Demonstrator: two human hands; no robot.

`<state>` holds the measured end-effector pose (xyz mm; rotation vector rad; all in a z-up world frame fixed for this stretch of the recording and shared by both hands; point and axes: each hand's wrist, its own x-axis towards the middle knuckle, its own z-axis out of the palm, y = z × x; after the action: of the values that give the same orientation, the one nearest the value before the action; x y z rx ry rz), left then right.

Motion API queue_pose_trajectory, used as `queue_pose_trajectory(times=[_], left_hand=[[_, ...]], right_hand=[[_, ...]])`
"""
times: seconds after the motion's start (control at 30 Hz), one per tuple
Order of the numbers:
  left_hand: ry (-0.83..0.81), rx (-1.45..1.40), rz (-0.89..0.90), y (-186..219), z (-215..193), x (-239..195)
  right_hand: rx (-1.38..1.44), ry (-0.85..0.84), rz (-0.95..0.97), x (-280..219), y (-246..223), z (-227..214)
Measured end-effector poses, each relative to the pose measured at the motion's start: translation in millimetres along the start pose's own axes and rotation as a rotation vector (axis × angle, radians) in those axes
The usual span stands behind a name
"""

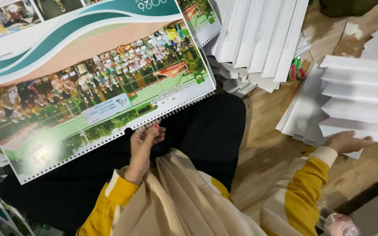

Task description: The person sits on the floor and assembles wall calendars by inserting metal spiral rings into the punched holes of the pages. They handle the calendar pages and rings by hand, securing the binding and stacking the finished items.

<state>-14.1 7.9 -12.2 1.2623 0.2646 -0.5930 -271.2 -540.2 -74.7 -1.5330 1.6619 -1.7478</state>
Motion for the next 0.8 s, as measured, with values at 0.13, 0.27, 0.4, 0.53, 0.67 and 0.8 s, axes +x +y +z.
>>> queue_pose_trajectory(times=[0.13,0.27,0.4,0.53,0.67,0.8], left_hand=[[0.033,-0.013,0.02,0.7,-0.1,-0.7],[-0.01,0.016,0.037,4.2,2.3,-3.2],[-0.036,0.071,0.06,11.7,3.4,-11.9],[-0.011,0.083,0.063,10.7,-4.1,-14.7],[0.012,0.078,0.049,12.3,-12.3,-19.0],[0.026,0.08,0.053,8.9,-15.8,-19.3]], right_hand=[[-0.723,-0.276,0.045,-24.7,-34.1,2.4],[-0.215,-0.237,-0.522,-35.3,-39.7,78.2],[0.12,-0.502,-0.438,-101.4,-136.6,143.7],[-0.277,-0.729,-0.721,-136.8,-160.9,184.8],[-0.784,-0.663,-0.761,-141.8,-151.6,210.6],[-0.802,-0.61,-0.762,-137.5,-147.3,218.2]])
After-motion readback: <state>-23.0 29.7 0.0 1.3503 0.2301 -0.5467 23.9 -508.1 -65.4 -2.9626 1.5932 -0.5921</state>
